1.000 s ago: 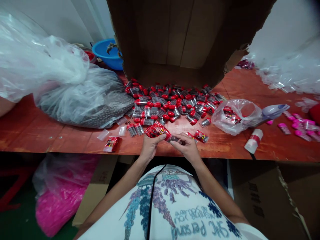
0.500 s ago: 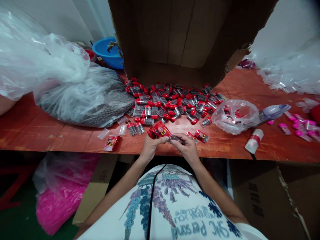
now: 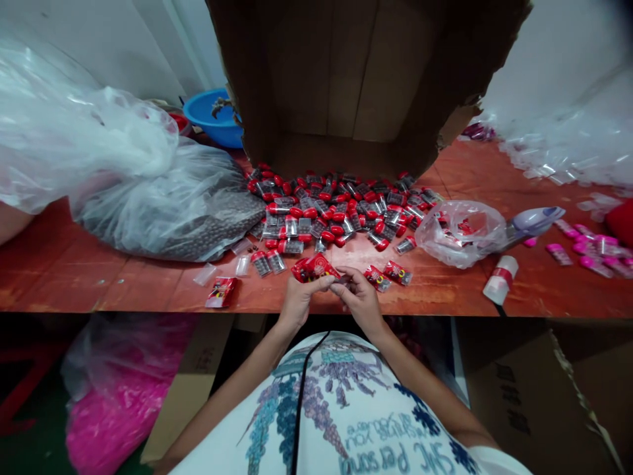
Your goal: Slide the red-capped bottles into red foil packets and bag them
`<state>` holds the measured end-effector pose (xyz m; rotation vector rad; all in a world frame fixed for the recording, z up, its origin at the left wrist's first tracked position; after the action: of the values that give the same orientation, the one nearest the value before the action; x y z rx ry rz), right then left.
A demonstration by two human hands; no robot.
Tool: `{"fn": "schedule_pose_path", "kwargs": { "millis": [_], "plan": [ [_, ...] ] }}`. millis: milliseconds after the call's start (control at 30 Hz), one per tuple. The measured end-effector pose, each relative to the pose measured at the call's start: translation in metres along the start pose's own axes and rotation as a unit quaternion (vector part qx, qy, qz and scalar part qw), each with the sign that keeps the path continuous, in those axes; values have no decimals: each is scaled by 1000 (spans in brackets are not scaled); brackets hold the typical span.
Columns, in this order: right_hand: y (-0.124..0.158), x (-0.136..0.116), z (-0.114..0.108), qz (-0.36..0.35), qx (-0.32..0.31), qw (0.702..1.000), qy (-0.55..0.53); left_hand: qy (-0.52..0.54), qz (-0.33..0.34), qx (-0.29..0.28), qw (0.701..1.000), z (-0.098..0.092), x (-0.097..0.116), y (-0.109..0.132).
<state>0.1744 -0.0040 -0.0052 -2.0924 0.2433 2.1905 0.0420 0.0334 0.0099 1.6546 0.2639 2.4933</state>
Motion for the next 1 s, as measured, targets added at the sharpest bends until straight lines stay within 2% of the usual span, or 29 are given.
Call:
{"fn": "schedule_pose_path", "kwargs": {
  "millis": [67,133,200,267,400,500,633,733,833,933,1000],
  "plan": [
    [-1,-1,-2,-27,-5,999,27,-29,-11,-14,999,1,0,0],
    [-3,-2,-6,-48,-36,996,62,-36,-22,-11,999,-1,1,-2],
    [-5,-1,-9,-51,-71,993,83,-33,-38,0,999,-2,2,-4],
    [-7,2,-12,-47,-77,992,85,-37,-57,0,998,-3,0,-5],
    [-8,10,-15,-28,-39,996,71,-48,-97,-30,994,3,-9,-1],
    [-8,16,-21,-5,-25,997,70,-22,-132,-32,991,5,-17,1],
    [-10,22,-50,-11,35,988,148,34,-182,36,982,-6,-23,-4],
    [-9,21,-66,-47,68,963,258,57,-202,75,975,-14,-24,-8],
    [-7,14,-60,-80,76,949,295,57,-188,57,979,-8,-26,-10],
    [-8,12,-39,-95,47,958,267,45,-165,39,985,6,-29,-10],
    [-12,14,-29,-85,25,975,206,38,-169,28,985,15,-30,-9]
  ]
}}
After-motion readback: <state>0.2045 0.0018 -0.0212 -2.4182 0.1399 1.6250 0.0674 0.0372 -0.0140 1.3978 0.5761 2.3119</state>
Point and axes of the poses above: each hand's wrist, its own y-axis away from the middle knuckle, its own z-axis out of the palm, x = y × z, the point moved 2 cm from there along -y, towards the middle knuckle, and after that the axes turned 5 degrees about x, right-handed, at the moved point
